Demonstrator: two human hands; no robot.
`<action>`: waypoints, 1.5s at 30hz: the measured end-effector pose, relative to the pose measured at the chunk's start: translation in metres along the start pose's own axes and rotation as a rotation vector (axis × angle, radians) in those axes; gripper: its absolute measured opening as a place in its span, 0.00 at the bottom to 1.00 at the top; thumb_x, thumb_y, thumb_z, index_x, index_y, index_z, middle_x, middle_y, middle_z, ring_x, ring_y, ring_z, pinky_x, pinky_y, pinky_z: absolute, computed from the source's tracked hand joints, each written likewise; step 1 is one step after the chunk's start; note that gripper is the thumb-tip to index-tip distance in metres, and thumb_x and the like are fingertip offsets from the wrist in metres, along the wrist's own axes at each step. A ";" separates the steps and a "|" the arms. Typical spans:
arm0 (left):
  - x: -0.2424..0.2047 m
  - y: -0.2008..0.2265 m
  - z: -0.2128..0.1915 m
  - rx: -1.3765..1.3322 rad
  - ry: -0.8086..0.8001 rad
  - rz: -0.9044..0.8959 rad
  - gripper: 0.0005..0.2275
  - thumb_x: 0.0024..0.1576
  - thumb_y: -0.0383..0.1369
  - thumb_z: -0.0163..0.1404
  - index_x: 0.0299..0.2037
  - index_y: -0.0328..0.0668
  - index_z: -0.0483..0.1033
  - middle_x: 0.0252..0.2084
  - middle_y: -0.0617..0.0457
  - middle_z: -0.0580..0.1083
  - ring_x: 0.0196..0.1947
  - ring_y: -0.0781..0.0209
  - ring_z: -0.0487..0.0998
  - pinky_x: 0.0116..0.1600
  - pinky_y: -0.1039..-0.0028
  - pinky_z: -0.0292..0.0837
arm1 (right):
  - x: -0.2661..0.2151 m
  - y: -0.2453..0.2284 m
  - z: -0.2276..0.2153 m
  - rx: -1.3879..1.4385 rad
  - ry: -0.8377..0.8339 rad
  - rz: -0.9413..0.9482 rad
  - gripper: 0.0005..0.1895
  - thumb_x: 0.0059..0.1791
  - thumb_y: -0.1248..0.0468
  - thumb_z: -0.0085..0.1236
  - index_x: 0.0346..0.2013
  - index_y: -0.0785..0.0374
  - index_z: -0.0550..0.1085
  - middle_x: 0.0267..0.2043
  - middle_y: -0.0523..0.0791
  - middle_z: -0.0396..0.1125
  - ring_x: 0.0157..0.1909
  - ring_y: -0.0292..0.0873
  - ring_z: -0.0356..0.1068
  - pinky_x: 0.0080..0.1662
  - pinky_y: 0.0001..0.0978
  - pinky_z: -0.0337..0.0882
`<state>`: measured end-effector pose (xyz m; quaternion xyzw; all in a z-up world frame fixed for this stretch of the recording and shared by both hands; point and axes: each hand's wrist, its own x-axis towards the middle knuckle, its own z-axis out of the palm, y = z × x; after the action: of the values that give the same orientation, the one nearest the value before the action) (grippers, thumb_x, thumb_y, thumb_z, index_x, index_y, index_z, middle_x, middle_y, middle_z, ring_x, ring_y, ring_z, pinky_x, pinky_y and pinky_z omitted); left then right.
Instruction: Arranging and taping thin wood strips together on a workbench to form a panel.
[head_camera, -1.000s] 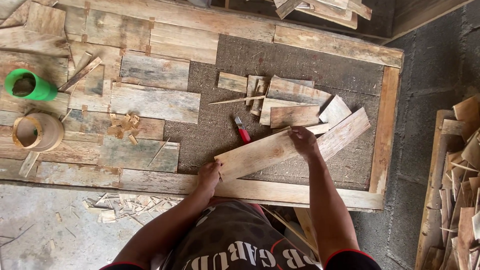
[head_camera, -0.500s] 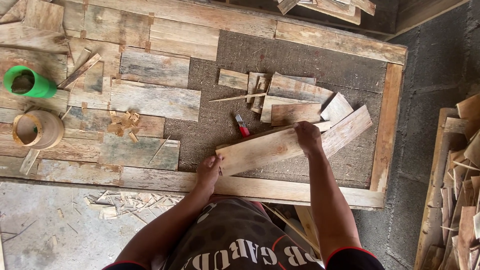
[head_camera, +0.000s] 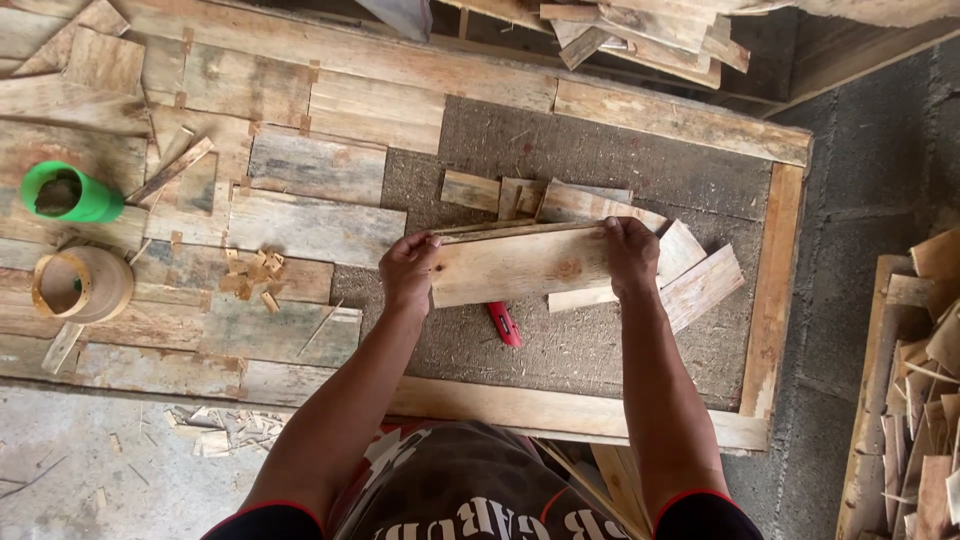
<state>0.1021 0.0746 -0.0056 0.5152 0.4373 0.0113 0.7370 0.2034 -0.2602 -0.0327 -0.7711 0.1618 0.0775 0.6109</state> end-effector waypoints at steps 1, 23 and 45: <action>0.009 0.001 0.006 -0.001 -0.001 0.003 0.07 0.55 0.28 0.60 0.42 0.40 0.81 0.38 0.51 0.79 0.34 0.65 0.81 0.35 0.74 0.85 | 0.012 0.003 0.002 0.001 0.001 -0.003 0.08 0.58 0.63 0.56 0.39 0.63 0.78 0.32 0.39 0.72 0.30 0.29 0.62 0.32 0.22 0.65; 0.170 0.135 0.071 -0.112 0.138 0.341 0.05 0.54 0.24 0.61 0.38 0.41 0.82 0.37 0.50 0.82 0.33 0.67 0.84 0.34 0.81 0.82 | 0.081 -0.001 0.047 -1.036 -0.167 -0.744 0.21 0.58 0.54 0.44 0.62 0.56 0.74 0.62 0.50 0.69 0.57 0.49 0.66 0.58 0.50 0.68; 0.193 0.073 0.117 0.077 -0.103 0.128 0.06 0.54 0.24 0.61 0.39 0.40 0.82 0.34 0.52 0.82 0.29 0.69 0.83 0.29 0.80 0.83 | 0.108 -0.015 0.040 -0.127 0.186 -0.156 0.11 0.58 0.63 0.48 0.43 0.65 0.77 0.33 0.47 0.75 0.27 0.34 0.72 0.29 0.33 0.78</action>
<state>0.3297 0.1113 -0.0617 0.5699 0.3651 0.0152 0.7360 0.3124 -0.2356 -0.0629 -0.8223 0.1523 -0.0319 0.5473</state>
